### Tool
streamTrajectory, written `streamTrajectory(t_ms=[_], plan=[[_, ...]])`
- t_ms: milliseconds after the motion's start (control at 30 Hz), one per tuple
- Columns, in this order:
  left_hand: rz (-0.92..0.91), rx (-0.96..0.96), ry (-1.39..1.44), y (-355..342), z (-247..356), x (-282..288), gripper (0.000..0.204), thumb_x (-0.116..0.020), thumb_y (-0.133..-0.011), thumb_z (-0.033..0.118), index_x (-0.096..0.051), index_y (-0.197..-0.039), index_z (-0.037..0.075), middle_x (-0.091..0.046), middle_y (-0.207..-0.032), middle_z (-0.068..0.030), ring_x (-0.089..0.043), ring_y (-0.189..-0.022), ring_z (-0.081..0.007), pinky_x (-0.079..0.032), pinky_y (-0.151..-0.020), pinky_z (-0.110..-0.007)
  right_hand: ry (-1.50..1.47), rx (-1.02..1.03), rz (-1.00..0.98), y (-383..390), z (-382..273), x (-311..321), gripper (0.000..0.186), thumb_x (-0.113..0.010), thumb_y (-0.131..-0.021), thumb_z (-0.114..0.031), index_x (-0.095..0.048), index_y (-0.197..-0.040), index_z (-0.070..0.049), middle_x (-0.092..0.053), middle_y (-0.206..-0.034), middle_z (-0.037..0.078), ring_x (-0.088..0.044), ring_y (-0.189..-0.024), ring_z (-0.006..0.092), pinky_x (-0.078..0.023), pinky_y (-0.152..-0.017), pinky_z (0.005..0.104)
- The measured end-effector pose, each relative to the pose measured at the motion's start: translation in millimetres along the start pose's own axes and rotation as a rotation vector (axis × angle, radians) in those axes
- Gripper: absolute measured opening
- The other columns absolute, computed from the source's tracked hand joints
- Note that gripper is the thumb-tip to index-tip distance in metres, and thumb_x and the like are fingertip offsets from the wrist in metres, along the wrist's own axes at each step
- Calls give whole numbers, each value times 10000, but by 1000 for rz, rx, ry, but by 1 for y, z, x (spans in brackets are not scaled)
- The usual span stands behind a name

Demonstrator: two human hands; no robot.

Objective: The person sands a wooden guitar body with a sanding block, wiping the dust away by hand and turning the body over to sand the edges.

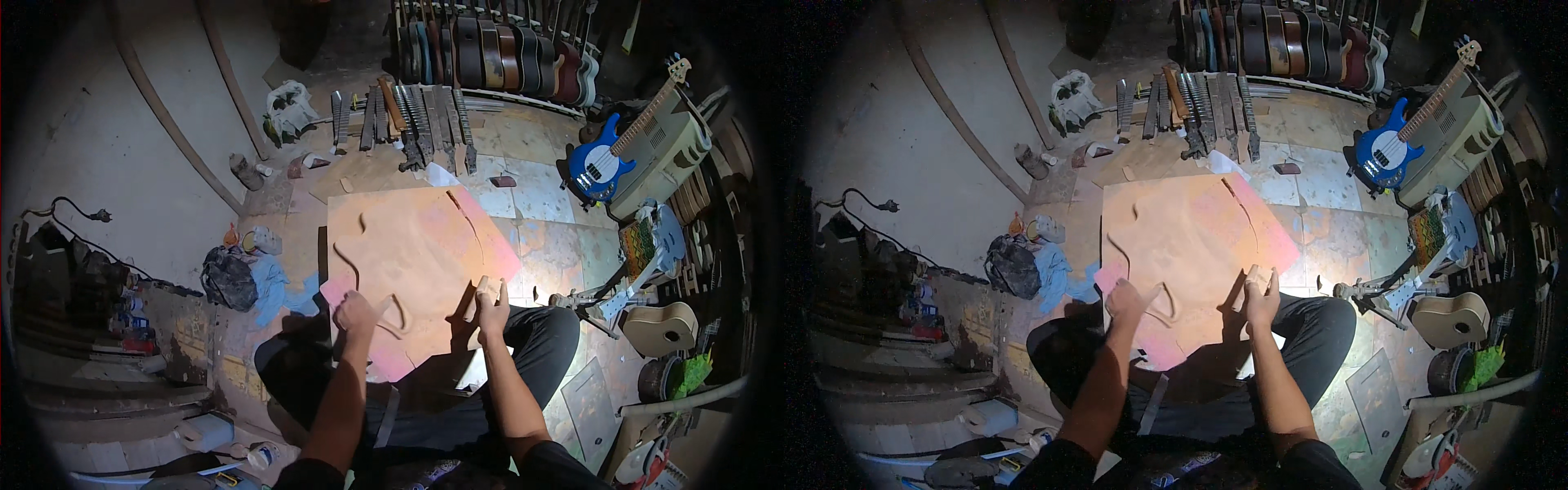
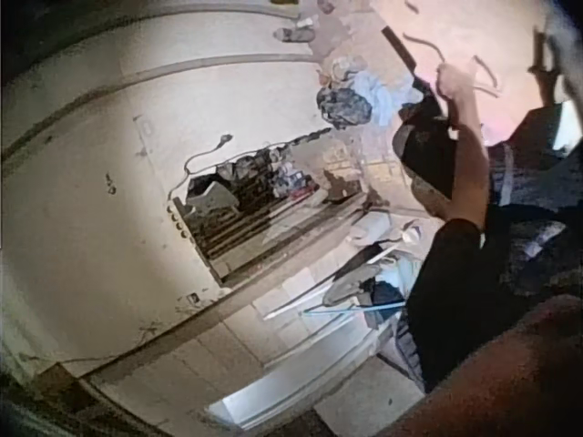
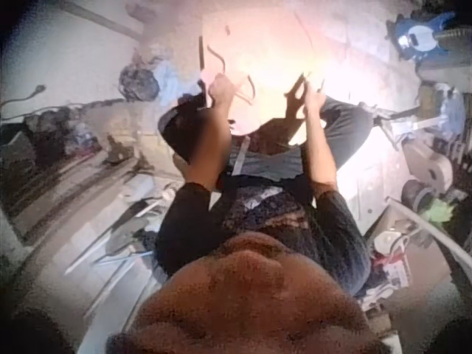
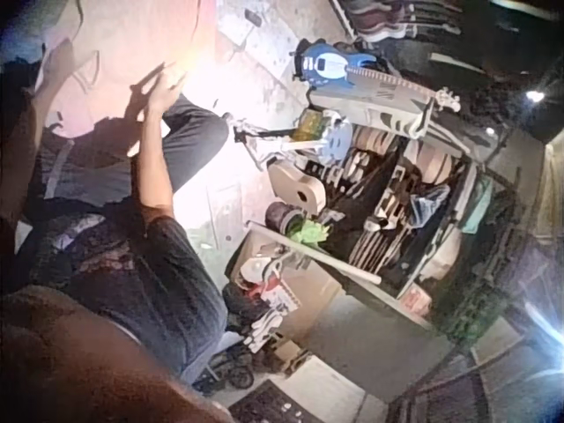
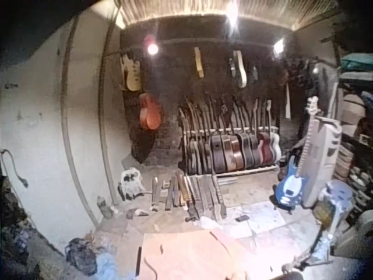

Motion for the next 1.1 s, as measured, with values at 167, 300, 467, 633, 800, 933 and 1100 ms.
streamTrajectory(t_ms=[167, 300, 467, 633, 800, 933, 1100], plan=[[-172, 184, 171, 65, 37, -24, 1000, -822, -710, 813, -664, -1223, -30, -744, -1240, -211, -742, -1125, -394, -600, -940, -509, 161, 22, -19, -29, 11, 1, 794, -718, -935, -51, -395, -1660, -27, -599, -1522, 206, -624, -1307, 244, -496, -1091, 355], [-471, -70, 110, 86, 73, -14, 928, -745, -859, 737, -627, -1339, -48, -721, -1331, -212, -705, -1211, -428, -584, -974, -499, 105, 17, -58, -46, 4, 0, 797, -723, -930, -58, -407, -1661, -48, -588, -1535, 215, -624, -1316, 252, -495, -1097, 360], [238, -356, 152, 48, 76, 17, 847, -664, -955, 635, -586, -1483, -23, -555, -1571, -219, -441, -1502, -429, -391, -1196, -559, 139, 6, -164, -28, 0, -26, 816, -735, -913, -99, -410, -1660, -47, -642, -1468, 223, -658, -1262, 260, -517, -1066, 364], [163, -487, 49, 17, 103, 5, 958, -570, -989, 697, -439, -1621, -11, -385, -1712, -213, -217, -1628, -425, -188, -1285, -623, 150, -43, -207, -14, 21, -30, 823, -719, -907, -52, -398, -1665, -47, -684, -1381, 207, -686, -1174, 235, -552, -1001, 355], [200, -548, 72, -8, 132, 11, 974, -586, -956, 729, -479, -1598, 4, -426, -1696, -166, -267, -1617, -387, -188, -1289, -627, 114, -7, -208, -7, 17, -38, 823, -705, -908, 3, -390, -1666, -37, -698, -1341, 184, -690, -1118, 202, -563, -965, 340], [220, -567, 84, -33, 137, 3, 913, -575, -977, 711, -485, -1609, 59, -402, -1711, -157, -252, -1622, -388, -206, -1277, -638, 168, -36, -216, 10, 4, -49, 811, -708, -906, 2, -399, -1655, -17, -695, -1354, 202, -690, -1140, 214, -558, -986, 344], [141, -609, 89, -50, 150, 1, 813, -594, -994, 660, -492, -1624, 155, -351, -1739, -160, -244, -1623, -408, -216, -1267, -654, 386, 73, -409, 47, 12, -58, 798, -750, -886, -124, -454, -1616, 3, -635, -1495, 242, -639, -1345, 284, -502, -1122, 387]])
Point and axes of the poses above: each hand's wrist, its own y-axis away from the middle knuckle, its own x-axis out of the back of the hand, z = x × y, the point moved 8 cm from there along -y, towards the middle knuckle
